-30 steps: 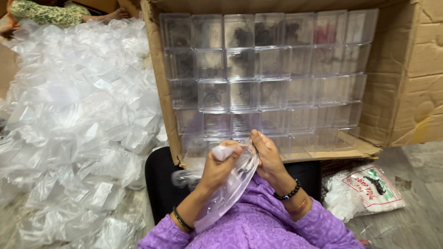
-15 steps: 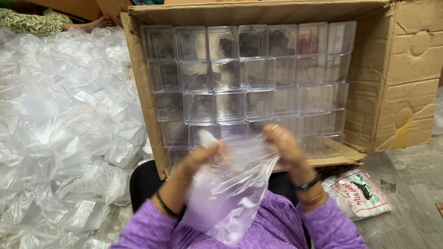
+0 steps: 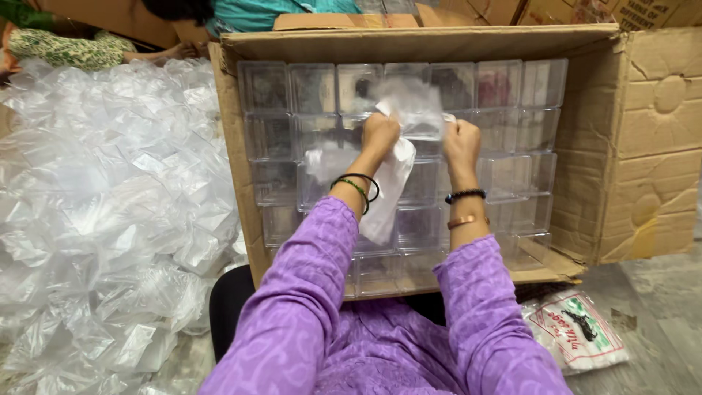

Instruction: The person sits on the floor in front of an open cardboard carton filled with small clear plastic boxes. They lift boxes out one at a time, wrap some in thin plastic bags, and place them back into the carton, arranging the stacked boxes inside.

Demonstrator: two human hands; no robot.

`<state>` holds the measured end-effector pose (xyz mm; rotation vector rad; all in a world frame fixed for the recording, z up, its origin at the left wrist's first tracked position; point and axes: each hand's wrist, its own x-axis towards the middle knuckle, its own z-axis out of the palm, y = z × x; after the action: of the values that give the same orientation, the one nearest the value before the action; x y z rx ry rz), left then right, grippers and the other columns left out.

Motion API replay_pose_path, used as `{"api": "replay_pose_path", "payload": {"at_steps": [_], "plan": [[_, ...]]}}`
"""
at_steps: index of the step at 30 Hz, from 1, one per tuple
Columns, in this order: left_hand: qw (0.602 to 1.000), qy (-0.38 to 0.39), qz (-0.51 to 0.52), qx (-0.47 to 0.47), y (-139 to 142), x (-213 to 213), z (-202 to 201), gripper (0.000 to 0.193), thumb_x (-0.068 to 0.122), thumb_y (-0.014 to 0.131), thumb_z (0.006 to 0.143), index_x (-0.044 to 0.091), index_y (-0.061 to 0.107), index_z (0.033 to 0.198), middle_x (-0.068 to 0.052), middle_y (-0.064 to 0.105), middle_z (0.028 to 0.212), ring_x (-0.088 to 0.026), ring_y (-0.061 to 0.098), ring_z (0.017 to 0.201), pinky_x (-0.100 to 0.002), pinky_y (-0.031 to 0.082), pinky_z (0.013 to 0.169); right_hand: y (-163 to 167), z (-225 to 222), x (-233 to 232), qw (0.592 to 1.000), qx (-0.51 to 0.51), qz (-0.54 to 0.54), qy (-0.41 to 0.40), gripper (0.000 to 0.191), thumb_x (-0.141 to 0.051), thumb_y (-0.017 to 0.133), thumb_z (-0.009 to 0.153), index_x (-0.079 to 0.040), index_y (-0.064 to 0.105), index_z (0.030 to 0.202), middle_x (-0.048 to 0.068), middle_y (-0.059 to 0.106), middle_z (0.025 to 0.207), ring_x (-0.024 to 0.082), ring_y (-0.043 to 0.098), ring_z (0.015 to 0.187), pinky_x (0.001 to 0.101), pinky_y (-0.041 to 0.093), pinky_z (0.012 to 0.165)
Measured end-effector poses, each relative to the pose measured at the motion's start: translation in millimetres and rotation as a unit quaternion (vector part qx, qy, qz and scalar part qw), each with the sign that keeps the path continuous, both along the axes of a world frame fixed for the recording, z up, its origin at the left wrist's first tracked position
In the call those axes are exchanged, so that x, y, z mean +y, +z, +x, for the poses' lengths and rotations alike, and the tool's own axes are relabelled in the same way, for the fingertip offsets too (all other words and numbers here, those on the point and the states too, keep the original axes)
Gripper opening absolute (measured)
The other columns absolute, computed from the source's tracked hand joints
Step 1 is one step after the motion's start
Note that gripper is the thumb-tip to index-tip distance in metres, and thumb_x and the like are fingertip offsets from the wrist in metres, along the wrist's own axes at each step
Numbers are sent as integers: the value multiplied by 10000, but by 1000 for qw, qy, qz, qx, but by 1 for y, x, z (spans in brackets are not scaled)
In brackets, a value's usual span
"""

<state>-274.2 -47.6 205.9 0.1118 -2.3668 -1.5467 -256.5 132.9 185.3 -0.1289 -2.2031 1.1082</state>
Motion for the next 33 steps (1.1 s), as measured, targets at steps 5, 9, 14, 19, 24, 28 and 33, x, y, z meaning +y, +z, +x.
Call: {"api": "replay_pose_path", "payload": {"at_steps": [5, 9, 14, 19, 24, 28, 33], "plan": [[896, -180, 380, 142, -8, -10, 31, 126, 113, 613, 1038, -2, 655, 1011, 3, 602, 818, -115, 543, 719, -315, 436, 603, 0, 45, -16, 895, 105, -383, 204, 198, -120, 546, 1045, -30, 677, 927, -39, 624, 778, 34, 493, 627, 232, 382, 528], [895, -193, 376, 145, -22, -79, 137, 144, 123, 567, 1028, 50, 648, 1123, 22, 614, 894, -83, 555, 768, -284, 462, 648, 1, 121, -67, 891, 119, -361, 248, 217, -130, 529, 1088, -80, 503, 878, -24, 532, 728, 64, 478, 610, 244, 395, 540], [934, -39, 343, 92, -109, -229, 288, 274, 134, 525, 980, 82, 597, 1240, -36, 671, 1038, -125, 667, 878, -319, 567, 738, -73, 235, -178, 877, 52, -237, 415, 113, -55, 533, 1039, -70, 505, 931, -9, 490, 833, 83, 467, 741, 256, 422, 642], [857, 100, 480, -158, -236, -332, 396, 277, 214, 522, 1008, 92, 641, 1226, -107, 670, 1028, -210, 678, 843, -382, 574, 697, -184, 307, -261, 723, -327, -306, 525, 213, -202, 510, 1081, -70, 557, 921, -38, 539, 727, 53, 492, 645, 223, 423, 568], [806, 91, 537, -234, -292, -334, 474, 343, 266, 559, 981, 91, 638, 1266, -64, 684, 1068, -168, 669, 872, -339, 562, 736, -233, 306, -287, 760, -315, -55, 565, 228, -200, 538, 1032, -32, 551, 877, 36, 527, 633, 105, 530, 579, 301, 436, 530], [807, -16, 529, -263, -252, -314, 490, 404, 308, 589, 960, 91, 635, 1298, -29, 694, 1099, -134, 662, 894, -304, 552, 767, -220, 292, -299, 716, -261, -76, 643, 309, -202, 581, 1105, -3, 544, 872, 55, 480, 718, 102, 465, 701, 323, 472, 600], [878, -109, 409, -223, -185, -294, 504, 487, 361, 627, 934, 90, 631, 1338, 15, 708, 1139, -91, 654, 923, -261, 540, 805, -175, 290, -325, 709, -306, 23, 635, 206, -211, 616, 1015, -17, 635, 949, 76, 632, 725, 135, 600, 669, 324, 507, 600]]}}
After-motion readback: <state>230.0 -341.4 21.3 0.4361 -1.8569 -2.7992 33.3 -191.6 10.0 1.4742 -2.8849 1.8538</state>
